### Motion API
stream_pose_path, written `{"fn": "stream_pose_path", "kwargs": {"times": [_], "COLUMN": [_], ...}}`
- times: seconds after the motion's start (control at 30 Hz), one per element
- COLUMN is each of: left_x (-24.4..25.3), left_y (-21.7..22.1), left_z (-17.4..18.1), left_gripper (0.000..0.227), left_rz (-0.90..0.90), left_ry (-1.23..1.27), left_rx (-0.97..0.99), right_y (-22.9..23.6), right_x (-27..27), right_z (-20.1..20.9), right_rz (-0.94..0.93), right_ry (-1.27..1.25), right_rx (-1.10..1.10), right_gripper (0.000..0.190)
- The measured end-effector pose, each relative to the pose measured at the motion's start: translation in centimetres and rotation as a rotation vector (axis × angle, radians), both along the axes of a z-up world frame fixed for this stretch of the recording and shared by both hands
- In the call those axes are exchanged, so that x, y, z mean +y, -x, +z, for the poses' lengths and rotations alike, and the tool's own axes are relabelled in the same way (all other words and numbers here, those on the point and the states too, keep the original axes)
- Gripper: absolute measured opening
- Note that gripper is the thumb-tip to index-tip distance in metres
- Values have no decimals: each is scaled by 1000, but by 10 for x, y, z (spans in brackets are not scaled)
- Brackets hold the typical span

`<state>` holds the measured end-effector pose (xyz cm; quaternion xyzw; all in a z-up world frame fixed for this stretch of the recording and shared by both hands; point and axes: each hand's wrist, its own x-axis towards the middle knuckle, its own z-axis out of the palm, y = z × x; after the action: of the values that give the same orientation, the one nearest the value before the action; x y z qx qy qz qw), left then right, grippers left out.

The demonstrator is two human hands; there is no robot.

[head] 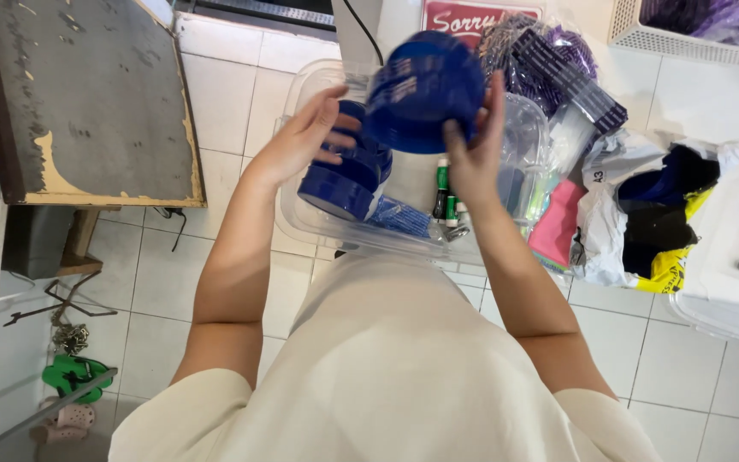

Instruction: Organizing various items and supplies into a clear plastic storage bin

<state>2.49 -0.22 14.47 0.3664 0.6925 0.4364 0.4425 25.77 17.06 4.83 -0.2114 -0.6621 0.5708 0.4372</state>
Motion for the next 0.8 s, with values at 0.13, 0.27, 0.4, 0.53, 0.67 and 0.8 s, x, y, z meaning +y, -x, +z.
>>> {"fn": "stream_pose_path", "kwargs": {"times": [0.13, 0.27, 0.4, 0.53, 0.67, 0.8], "left_x": [1, -11, -14, -18, -8, -2], "left_y": [5, 31, 28, 11, 16, 27], "left_z": [-21, -58, -64, -47, -116, -150], "left_gripper": [90, 67, 74, 62, 45, 42], "left_rz": [23, 101, 10, 39, -21, 30], "left_ry": [-80, -273, -218, -108, -212, -173], "left_rx": [-438, -528, -200, 532, 997, 1062], "right_y": [41, 57, 53, 52, 71, 75], "right_x": [-19, -14, -11, -15, -10, -22], "right_z": [6, -21, -30, -21, -61, -69], "right_rz": [104, 314, 390, 665, 634, 277], "right_ry": [-595, -916, -944, -820, -361, 291], "right_rx": [-18, -41, -145, -399, -193, -82], "right_gripper": [51, 58, 58, 94, 61, 42]}}
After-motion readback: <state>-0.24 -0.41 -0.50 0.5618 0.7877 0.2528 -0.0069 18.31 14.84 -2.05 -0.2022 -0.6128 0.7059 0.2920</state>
